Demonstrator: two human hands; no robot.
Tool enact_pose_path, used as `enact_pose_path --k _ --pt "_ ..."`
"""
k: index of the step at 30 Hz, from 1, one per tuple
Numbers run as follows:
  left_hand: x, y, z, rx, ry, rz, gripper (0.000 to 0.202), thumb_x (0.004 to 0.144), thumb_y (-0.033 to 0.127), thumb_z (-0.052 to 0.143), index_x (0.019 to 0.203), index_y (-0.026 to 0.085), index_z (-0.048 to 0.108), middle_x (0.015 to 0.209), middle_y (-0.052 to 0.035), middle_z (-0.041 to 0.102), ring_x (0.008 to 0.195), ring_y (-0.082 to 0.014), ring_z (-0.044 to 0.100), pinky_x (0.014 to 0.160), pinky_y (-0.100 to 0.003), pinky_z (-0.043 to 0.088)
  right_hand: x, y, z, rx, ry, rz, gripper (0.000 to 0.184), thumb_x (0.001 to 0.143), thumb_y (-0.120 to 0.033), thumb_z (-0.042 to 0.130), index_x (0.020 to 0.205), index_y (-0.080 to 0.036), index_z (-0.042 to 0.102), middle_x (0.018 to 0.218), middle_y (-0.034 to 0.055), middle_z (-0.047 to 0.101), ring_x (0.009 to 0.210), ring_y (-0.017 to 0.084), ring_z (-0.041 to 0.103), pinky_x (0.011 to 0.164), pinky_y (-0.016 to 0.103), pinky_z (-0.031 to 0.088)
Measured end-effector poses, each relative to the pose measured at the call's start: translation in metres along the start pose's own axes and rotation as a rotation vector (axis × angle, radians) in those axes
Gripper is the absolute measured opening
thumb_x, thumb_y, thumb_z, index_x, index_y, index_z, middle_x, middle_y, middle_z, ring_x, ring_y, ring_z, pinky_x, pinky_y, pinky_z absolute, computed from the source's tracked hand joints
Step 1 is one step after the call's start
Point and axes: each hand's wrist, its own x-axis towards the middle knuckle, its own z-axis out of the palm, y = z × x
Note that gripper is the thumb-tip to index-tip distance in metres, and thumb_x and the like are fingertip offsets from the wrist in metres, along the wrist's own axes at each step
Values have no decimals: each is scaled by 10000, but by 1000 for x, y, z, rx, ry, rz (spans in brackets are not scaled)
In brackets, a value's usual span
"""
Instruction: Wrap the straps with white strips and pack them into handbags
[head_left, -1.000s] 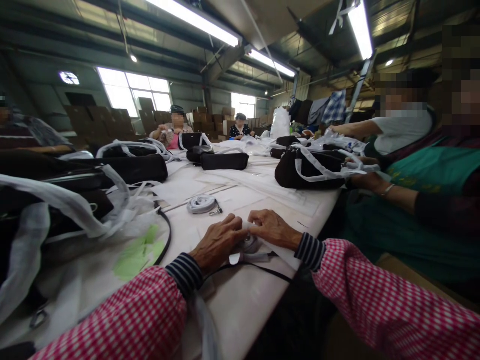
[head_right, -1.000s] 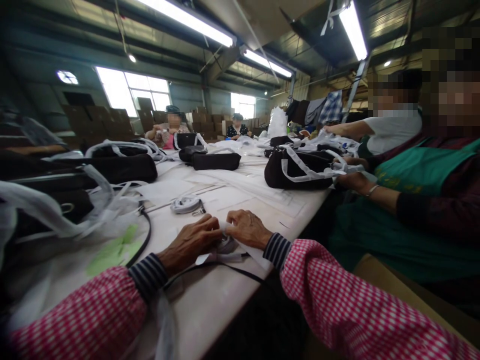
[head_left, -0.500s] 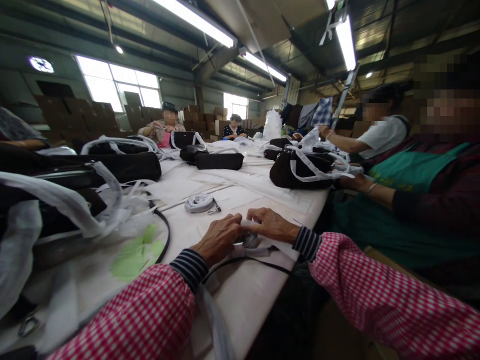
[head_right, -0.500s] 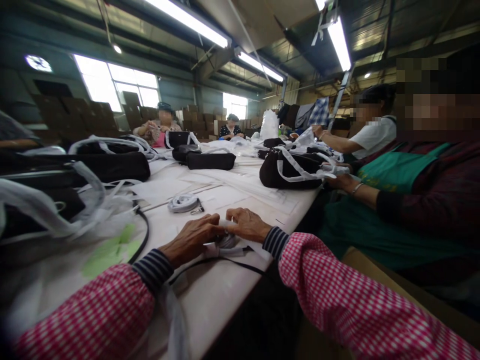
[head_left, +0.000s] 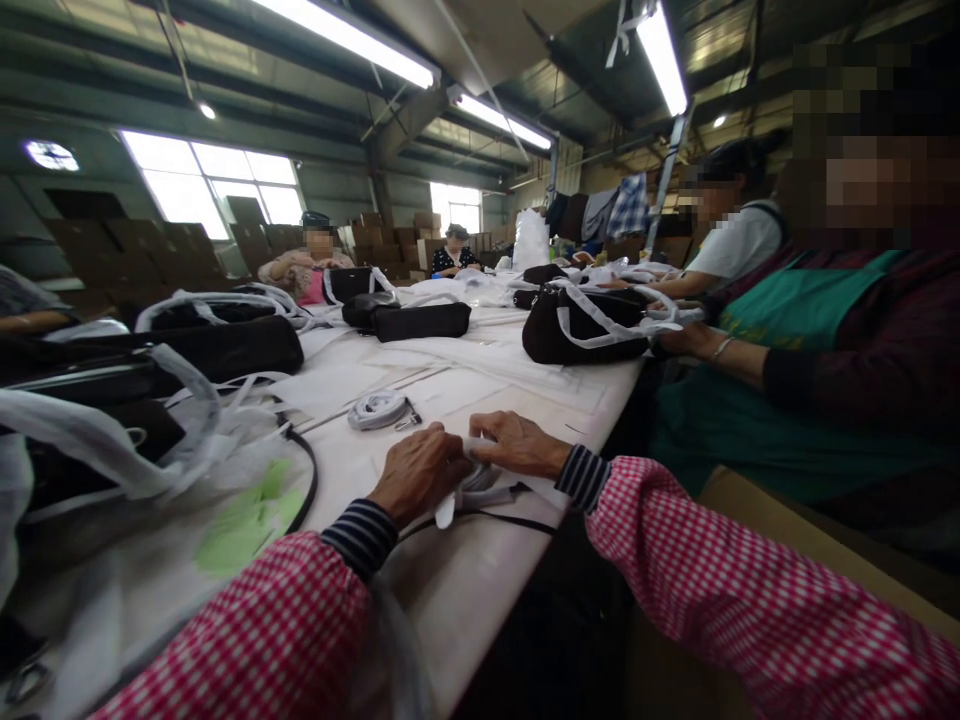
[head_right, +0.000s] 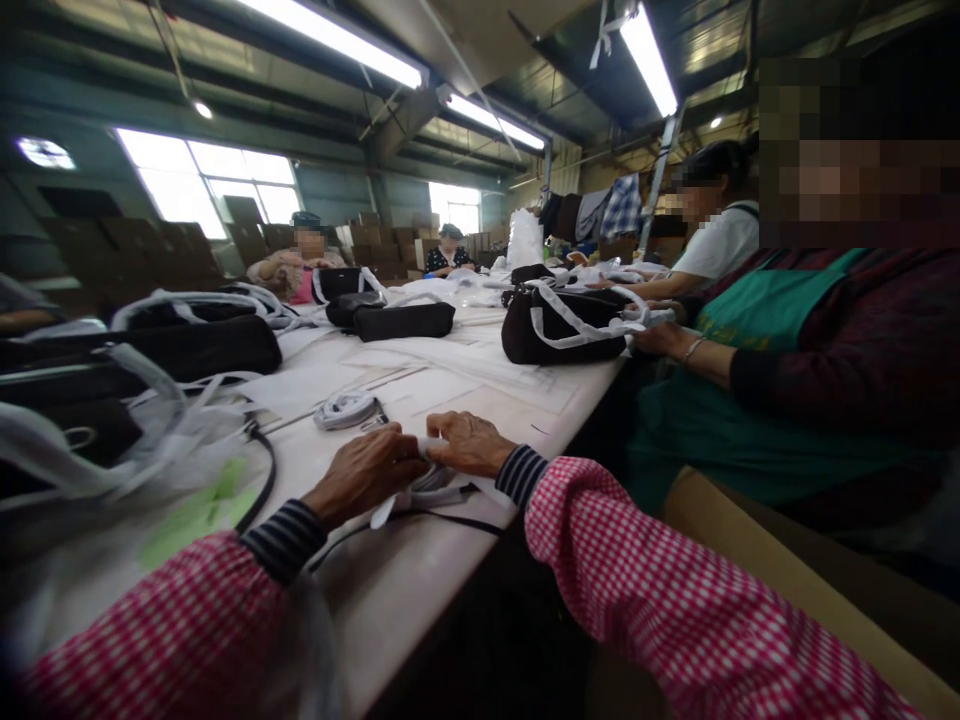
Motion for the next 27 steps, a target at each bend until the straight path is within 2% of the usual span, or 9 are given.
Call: enact_pose_path --k 3,7,11,17,22,27 --pt "-2 2 -3 28 -10 -64 160 946 344 575 990 228 676 949 -39 656 919 -232 647 714 -311 404 -1 1 3 -19 18 2 127 861 -274 621 960 -200 652 827 8 650 760 163 559 655 263 315" --pt "-5 8 -10 118 -21 -124 182 923 366 610 962 189 625 965 -66 663 921 -255 641 716 -327 404 -5 3 8 -41 51 0 169 880 -292 596 1021 -216 651 933 37 697 861 204 605 699 282 330" --pt "-4 15 -14 189 -55 -159 155 908 352 634 925 198 633 959 -61 671 936 -254 646 721 -321 411 -7 4 11 -52 68 -5 181 894 -293 580 1044 -223 652 985 54 719 927 230 632 735 295 359" --pt "-7 23 -13 264 -61 -190 193 926 367 633 989 186 655 1094 -103 665 1066 -299 623 785 -348 430 -7 7 16 -47 90 -20 181 907 -298 560 1053 -230 642 1033 69 728 986 252 646 776 315 386" --pt "-6 21 -6 257 -68 -240 272 964 432 583 1031 173 636 1021 -98 688 989 -291 657 762 -349 425 -7 9 20 -22 111 -13 195 907 -309 563 1070 -238 642 1020 64 729 975 247 651 788 314 397" --pt "-4 22 -6 193 -81 -288 228 921 417 614 955 193 645 963 -74 682 928 -276 659 682 -323 392 -5 12 23 -5 132 -24 204 897 -295 577 1079 -236 647 1027 62 731 982 244 649 807 315 397"
